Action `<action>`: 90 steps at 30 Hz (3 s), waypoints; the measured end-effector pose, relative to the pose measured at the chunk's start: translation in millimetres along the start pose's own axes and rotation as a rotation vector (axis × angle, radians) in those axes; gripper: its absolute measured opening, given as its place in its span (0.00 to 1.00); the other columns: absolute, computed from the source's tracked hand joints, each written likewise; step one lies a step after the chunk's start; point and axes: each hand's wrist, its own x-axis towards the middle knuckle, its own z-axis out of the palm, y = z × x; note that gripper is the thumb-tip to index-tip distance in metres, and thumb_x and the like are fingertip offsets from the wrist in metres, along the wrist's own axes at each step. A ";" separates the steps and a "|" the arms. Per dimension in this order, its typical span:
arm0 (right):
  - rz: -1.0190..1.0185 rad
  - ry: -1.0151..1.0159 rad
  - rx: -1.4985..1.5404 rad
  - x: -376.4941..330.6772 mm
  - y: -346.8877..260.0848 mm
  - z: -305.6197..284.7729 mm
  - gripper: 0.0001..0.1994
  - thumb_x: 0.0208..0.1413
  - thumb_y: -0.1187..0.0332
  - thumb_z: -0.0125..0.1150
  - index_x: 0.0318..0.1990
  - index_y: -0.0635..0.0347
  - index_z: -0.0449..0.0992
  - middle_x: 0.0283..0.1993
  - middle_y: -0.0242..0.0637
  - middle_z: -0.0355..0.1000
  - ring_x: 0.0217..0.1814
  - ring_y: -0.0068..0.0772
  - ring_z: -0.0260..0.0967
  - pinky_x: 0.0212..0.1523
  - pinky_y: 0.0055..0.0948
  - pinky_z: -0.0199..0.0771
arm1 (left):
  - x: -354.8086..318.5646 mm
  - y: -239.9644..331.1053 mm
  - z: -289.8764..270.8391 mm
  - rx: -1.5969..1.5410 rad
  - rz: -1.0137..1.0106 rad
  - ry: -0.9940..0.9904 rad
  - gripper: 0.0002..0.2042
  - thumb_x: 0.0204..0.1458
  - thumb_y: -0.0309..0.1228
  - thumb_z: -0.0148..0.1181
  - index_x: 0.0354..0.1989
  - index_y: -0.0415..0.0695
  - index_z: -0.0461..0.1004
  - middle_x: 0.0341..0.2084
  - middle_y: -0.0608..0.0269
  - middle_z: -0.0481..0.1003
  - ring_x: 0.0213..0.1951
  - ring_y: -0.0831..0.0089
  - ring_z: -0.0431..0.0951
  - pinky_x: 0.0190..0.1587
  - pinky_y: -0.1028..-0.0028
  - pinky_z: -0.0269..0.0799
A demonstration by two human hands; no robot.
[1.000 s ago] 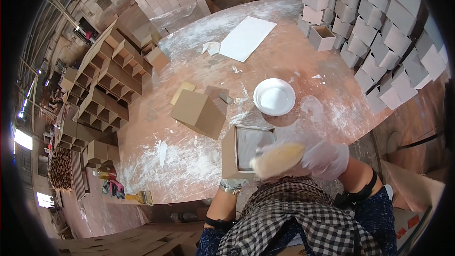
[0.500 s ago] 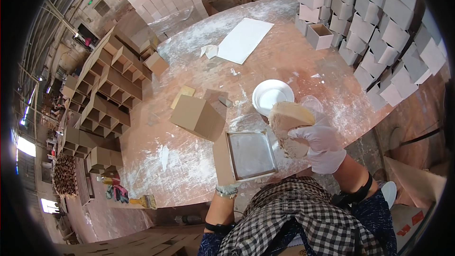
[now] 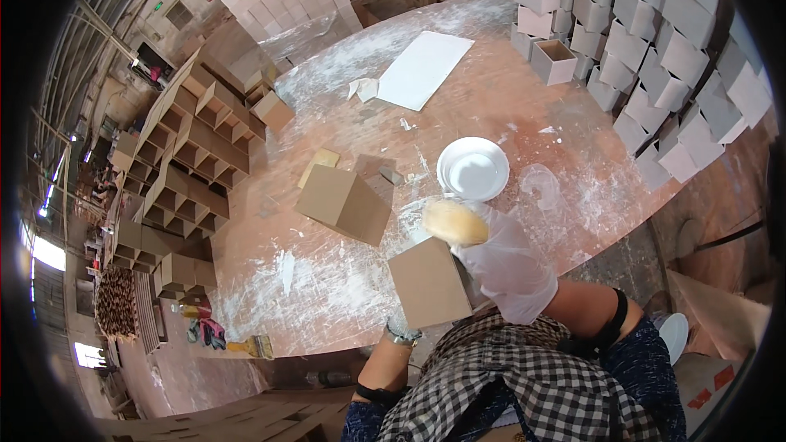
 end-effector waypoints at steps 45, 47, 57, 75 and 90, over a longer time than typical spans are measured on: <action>-0.822 -0.557 -1.168 -18.0 -36.6 3.6 0.30 0.32 0.75 0.65 0.51 0.51 0.69 0.45 0.36 0.71 0.49 0.37 0.68 0.47 0.36 0.70 | 35.7 30.8 -2.9 -0.232 -0.091 -0.200 0.26 0.58 0.44 0.41 0.61 0.42 0.52 0.52 0.54 0.64 0.51 0.65 0.68 0.56 0.65 0.62; -0.884 -0.574 -1.152 -20.0 -29.7 3.1 0.30 0.30 0.76 0.65 0.50 0.54 0.70 0.48 0.37 0.70 0.50 0.39 0.68 0.49 0.39 0.69 | 34.4 27.3 -3.5 -0.273 -0.127 -0.221 0.26 0.57 0.44 0.41 0.60 0.42 0.53 0.52 0.54 0.65 0.50 0.65 0.69 0.56 0.65 0.62; -0.907 -0.517 -1.382 -44.9 -29.5 -42.4 0.19 0.37 0.73 0.61 0.43 0.56 0.73 0.46 0.39 0.71 0.52 0.41 0.67 0.57 0.40 0.63 | 29.1 13.3 -12.9 -0.366 -0.197 -0.170 0.25 0.57 0.44 0.42 0.59 0.42 0.55 0.50 0.55 0.66 0.50 0.65 0.69 0.54 0.66 0.63; -0.363 -0.247 -0.340 -50.3 8.2 -32.8 0.27 0.43 0.82 0.62 0.55 0.60 0.66 0.56 0.41 0.65 0.58 0.34 0.62 0.60 0.28 0.61 | 23.1 16.6 -12.4 -0.317 -0.232 -0.161 0.24 0.56 0.43 0.43 0.57 0.42 0.58 0.48 0.55 0.67 0.48 0.65 0.70 0.51 0.66 0.65; -0.467 -0.088 -0.338 -20.3 -25.4 -61.4 0.29 0.44 0.77 0.57 0.58 0.62 0.61 0.56 0.40 0.65 0.54 0.31 0.65 0.50 0.24 0.69 | 35.6 8.7 -4.6 -0.302 -0.205 -0.077 0.22 0.55 0.43 0.45 0.54 0.43 0.61 0.46 0.56 0.69 0.47 0.65 0.71 0.49 0.67 0.67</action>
